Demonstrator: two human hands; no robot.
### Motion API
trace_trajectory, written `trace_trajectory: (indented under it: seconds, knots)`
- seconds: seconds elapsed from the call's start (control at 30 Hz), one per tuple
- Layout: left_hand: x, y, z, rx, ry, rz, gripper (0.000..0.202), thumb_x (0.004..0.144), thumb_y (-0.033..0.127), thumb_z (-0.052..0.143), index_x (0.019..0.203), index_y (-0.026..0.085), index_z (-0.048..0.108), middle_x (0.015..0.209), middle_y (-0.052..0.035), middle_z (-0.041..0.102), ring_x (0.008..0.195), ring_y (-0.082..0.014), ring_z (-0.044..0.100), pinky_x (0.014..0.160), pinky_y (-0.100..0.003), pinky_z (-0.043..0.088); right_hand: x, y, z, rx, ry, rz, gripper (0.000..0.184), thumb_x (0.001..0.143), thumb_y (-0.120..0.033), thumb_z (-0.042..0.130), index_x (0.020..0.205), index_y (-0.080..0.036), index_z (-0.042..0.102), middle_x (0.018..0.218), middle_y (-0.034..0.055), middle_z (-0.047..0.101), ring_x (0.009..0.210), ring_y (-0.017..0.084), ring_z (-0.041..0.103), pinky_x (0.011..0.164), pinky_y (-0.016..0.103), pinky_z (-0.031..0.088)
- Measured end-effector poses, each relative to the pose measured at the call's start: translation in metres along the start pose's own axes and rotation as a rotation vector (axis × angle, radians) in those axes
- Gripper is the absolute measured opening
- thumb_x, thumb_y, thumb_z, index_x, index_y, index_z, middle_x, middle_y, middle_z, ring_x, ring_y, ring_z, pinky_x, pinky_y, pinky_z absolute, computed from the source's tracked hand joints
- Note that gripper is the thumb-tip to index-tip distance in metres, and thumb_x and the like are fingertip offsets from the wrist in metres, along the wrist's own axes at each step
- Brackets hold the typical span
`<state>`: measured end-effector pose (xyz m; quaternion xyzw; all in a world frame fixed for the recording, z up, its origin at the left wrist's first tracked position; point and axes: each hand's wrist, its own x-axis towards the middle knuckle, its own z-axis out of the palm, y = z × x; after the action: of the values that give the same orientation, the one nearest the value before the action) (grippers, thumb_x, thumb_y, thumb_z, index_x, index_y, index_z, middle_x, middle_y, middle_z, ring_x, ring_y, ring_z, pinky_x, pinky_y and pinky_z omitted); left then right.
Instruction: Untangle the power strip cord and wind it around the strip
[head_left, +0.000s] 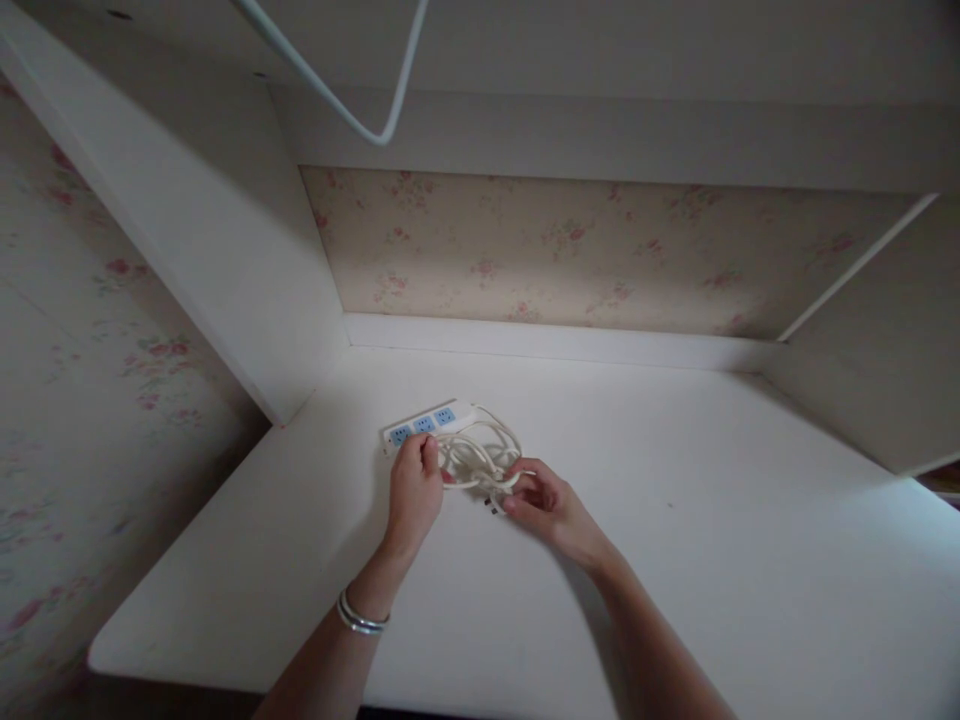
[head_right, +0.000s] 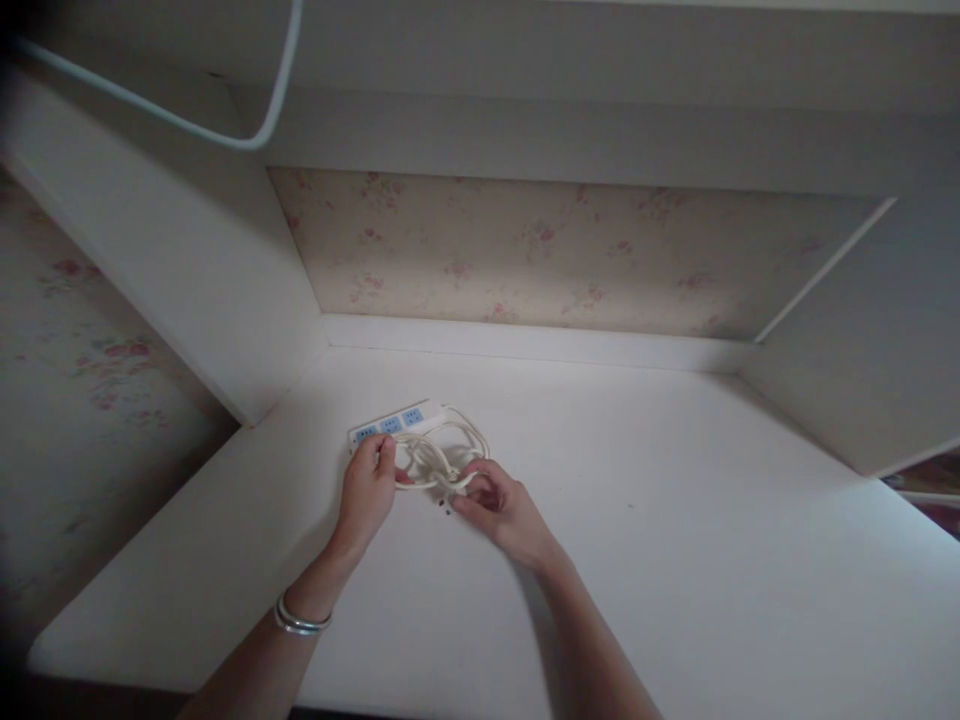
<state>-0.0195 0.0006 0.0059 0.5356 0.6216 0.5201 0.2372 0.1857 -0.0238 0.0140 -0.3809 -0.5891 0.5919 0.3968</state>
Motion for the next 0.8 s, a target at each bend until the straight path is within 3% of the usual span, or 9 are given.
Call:
trace_trajectory:
  seconds: [0.13,0.27,0.43,0.57,0.8]
  knots:
    - [-0.001,0.006,-0.002,-0.067,-0.057,-0.046,0.033,0.09,0.047,0.041,0.091,0.018,0.056,0.068,0.0006,0.06,0.049,-0.0132,0.059,0.047,-0.023,0.044,0.003,0.008,0.002,-0.034,0.056,-0.017,0.033,0.077,-0.044,0.067,0.095,-0.022,0.051,0.079,0.0008,0.064,0.068,0.012,0.055,0.06,0.024,0.04]
    - [-0.006,0.015,-0.008,0.067,-0.128,0.051,0.036,0.087,0.048,0.047,0.109,0.021,0.058,0.062,0.0032,0.058,0.044,-0.0117,0.055,0.045,-0.021,0.04,0.004,0.012,0.001,-0.079,0.108,-0.029,0.026,0.078,-0.041,0.066,0.089,-0.022,0.054,0.079,0.0004,0.066,0.068,0.013,0.056,0.063,0.025,0.043]
    - [-0.008,0.016,-0.011,0.285,-0.194,0.218,0.03,0.089,0.046,0.046,0.089,0.023,0.065,0.057,0.0016,0.059,0.047,-0.0122,0.054,0.048,-0.021,0.035,0.003,0.008,0.003,-0.127,0.121,-0.049,0.025,0.078,-0.04,0.065,0.091,-0.021,0.055,0.085,0.0029,0.069,0.076,0.015,0.061,0.067,0.026,0.046]
    - [-0.007,0.014,-0.009,0.209,-0.145,0.104,0.032,0.091,0.045,0.04,0.079,0.021,0.059,0.051,0.0037,0.055,0.044,-0.0122,0.054,0.047,-0.021,0.035,0.001,0.006,0.002,-0.136,0.116,-0.056,0.03,0.075,-0.042,0.068,0.094,-0.021,0.054,0.092,0.0041,0.069,0.081,0.017,0.063,0.072,0.028,0.048]
    - [-0.012,0.018,-0.002,0.002,-0.034,-0.081,0.035,0.09,0.049,0.04,0.085,0.02,0.057,0.044,0.0072,0.047,0.036,-0.0112,0.05,0.041,-0.02,0.035,0.005,0.009,-0.004,-0.124,0.265,-0.027,0.031,0.077,-0.048,0.064,0.09,-0.022,0.053,0.073,0.0016,0.067,0.066,0.014,0.059,0.062,0.026,0.047]
